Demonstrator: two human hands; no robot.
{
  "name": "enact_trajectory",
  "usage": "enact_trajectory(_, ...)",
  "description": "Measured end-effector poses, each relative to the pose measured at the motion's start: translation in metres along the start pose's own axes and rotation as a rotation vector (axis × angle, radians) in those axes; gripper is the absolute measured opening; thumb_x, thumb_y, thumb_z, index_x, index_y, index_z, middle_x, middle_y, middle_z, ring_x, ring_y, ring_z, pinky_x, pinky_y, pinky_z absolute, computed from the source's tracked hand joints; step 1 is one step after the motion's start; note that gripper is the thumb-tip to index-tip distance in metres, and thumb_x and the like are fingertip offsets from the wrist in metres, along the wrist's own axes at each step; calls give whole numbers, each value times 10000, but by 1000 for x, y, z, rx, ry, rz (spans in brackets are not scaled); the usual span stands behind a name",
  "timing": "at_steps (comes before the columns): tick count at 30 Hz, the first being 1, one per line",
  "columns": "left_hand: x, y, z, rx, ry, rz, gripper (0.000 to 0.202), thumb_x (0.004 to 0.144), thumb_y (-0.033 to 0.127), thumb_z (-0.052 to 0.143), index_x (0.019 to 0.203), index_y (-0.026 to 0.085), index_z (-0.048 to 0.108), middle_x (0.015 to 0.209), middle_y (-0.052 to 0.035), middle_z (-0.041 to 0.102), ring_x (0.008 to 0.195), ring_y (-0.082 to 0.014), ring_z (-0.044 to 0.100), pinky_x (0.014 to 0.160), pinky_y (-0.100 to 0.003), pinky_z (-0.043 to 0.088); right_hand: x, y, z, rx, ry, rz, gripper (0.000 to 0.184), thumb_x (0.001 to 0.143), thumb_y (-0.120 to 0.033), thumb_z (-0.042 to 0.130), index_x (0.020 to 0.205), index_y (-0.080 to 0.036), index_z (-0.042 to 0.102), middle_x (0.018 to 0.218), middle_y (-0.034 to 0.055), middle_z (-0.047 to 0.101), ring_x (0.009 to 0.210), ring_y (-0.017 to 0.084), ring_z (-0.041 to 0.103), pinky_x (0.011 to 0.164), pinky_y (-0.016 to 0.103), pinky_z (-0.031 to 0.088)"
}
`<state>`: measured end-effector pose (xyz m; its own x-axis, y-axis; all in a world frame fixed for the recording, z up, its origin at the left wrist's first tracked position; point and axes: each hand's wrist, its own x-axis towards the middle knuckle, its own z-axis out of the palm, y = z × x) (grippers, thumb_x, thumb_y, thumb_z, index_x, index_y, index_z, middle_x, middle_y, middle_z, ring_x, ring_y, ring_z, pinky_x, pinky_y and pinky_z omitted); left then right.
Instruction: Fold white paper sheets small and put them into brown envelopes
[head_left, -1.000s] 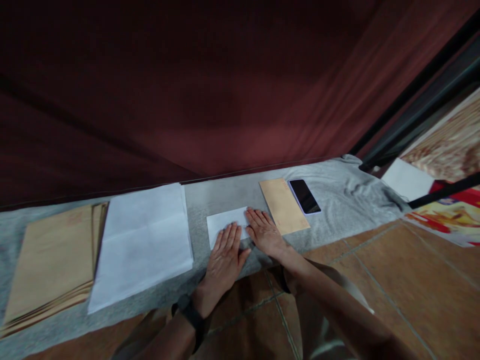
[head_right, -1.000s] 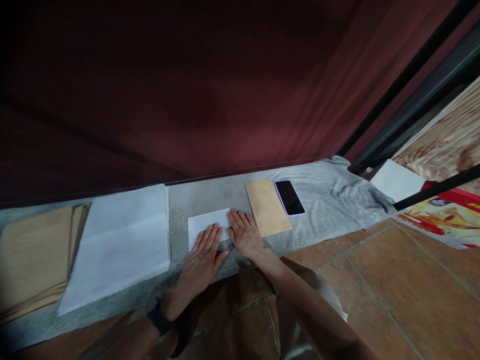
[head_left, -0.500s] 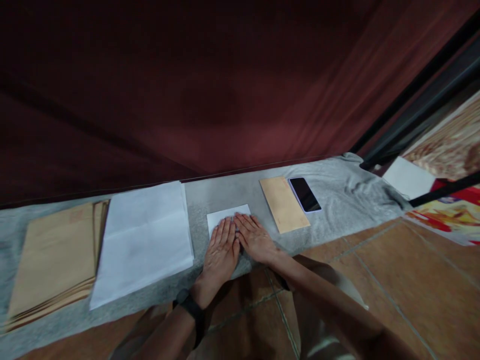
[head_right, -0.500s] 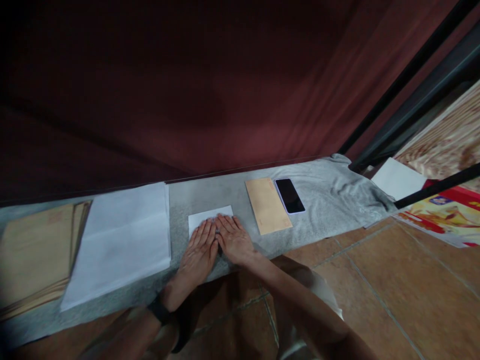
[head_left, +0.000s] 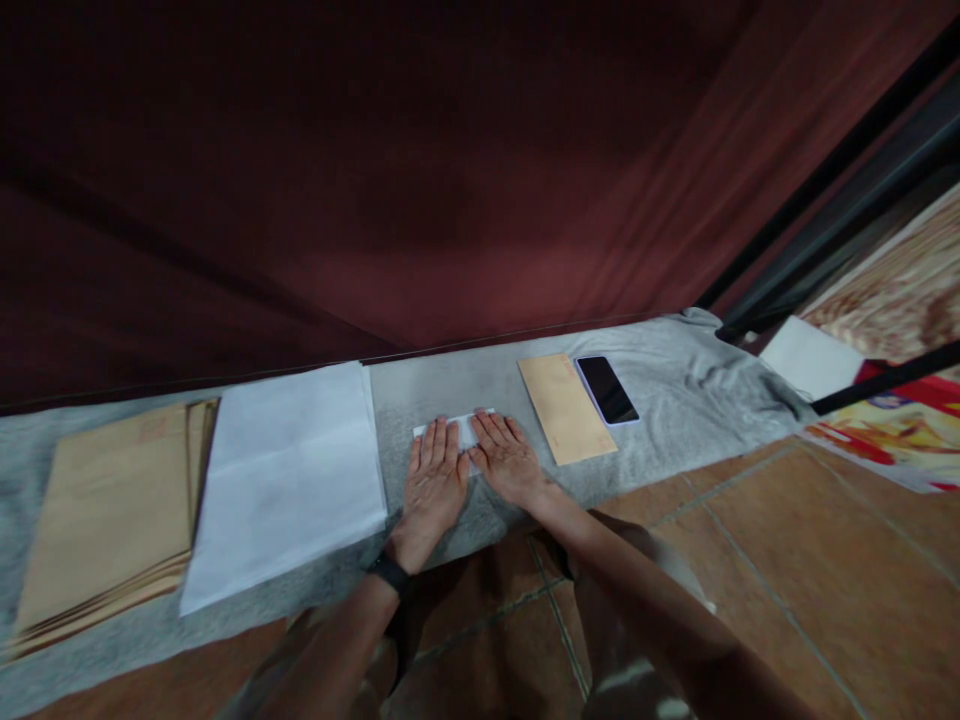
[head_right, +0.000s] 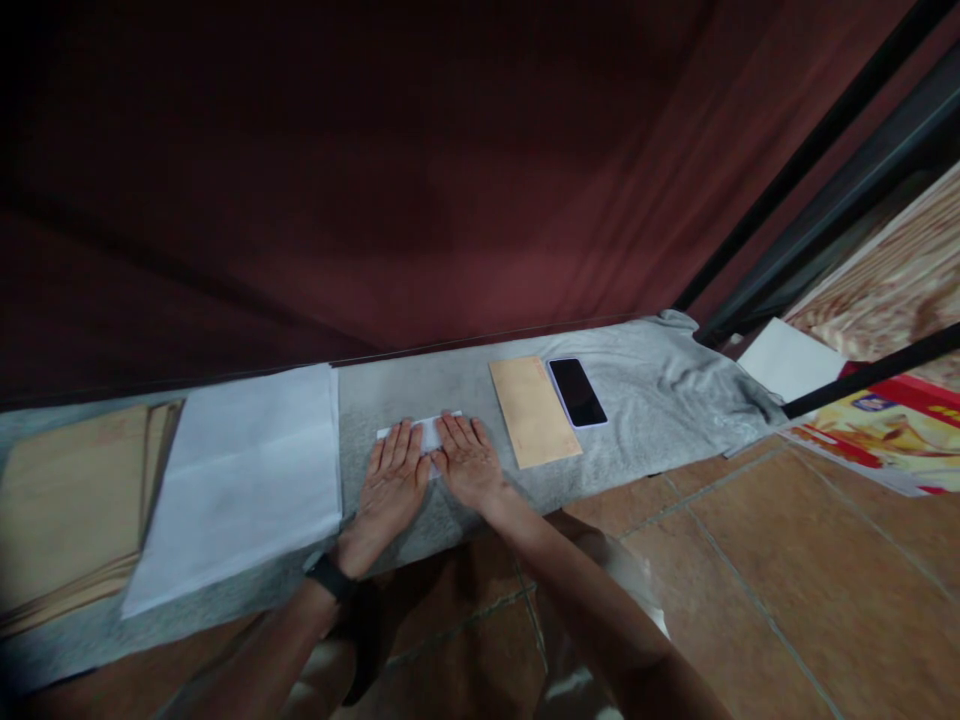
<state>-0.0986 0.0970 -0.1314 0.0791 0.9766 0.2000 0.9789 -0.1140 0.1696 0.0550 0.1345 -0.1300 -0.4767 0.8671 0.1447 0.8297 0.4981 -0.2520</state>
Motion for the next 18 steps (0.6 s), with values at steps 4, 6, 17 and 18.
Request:
enact_trajectory(4,3,-5,-1,8,-18,-18,606,1011,329,322,1551,56,366,1624,-180,343,1534,-296,281,1253,-511,226,1,4,0,-19,2,24,564,1076,-404,349,1580,-151,341,1650,72,301,1526,233,297,1263,439,187)
enact_trajectory(6,3,-8,0,19,-24,-35,620,1017,361,323,1552,49,361,1624,-183,343,1535,-298,277,1252,-509,228,1,7,0,-29,2,46,563,1079,-394,331,1580,-138,339,1651,75,298,1527,231,293,1263,431,186)
enact_trajectory(17,-8,-25,7,5,80,-72,620,1018,387,335,1539,54,382,1620,-201,351,1519,-323,310,1229,-526,280,-6,21,-2,-44,30,143,571,1069,-326,290,1585,-82,315,1644,126,318,1524,250,293,1246,439,224)
enact_trajectory(18,-8,-25,7,4,82,-77,618,1017,383,335,1535,49,388,1615,-204,359,1515,-324,317,1230,-526,278,-7,21,-2,-38,37,152,567,1067,-317,295,1581,-79,325,1639,133,332,1519,256,302,1241,445,232)
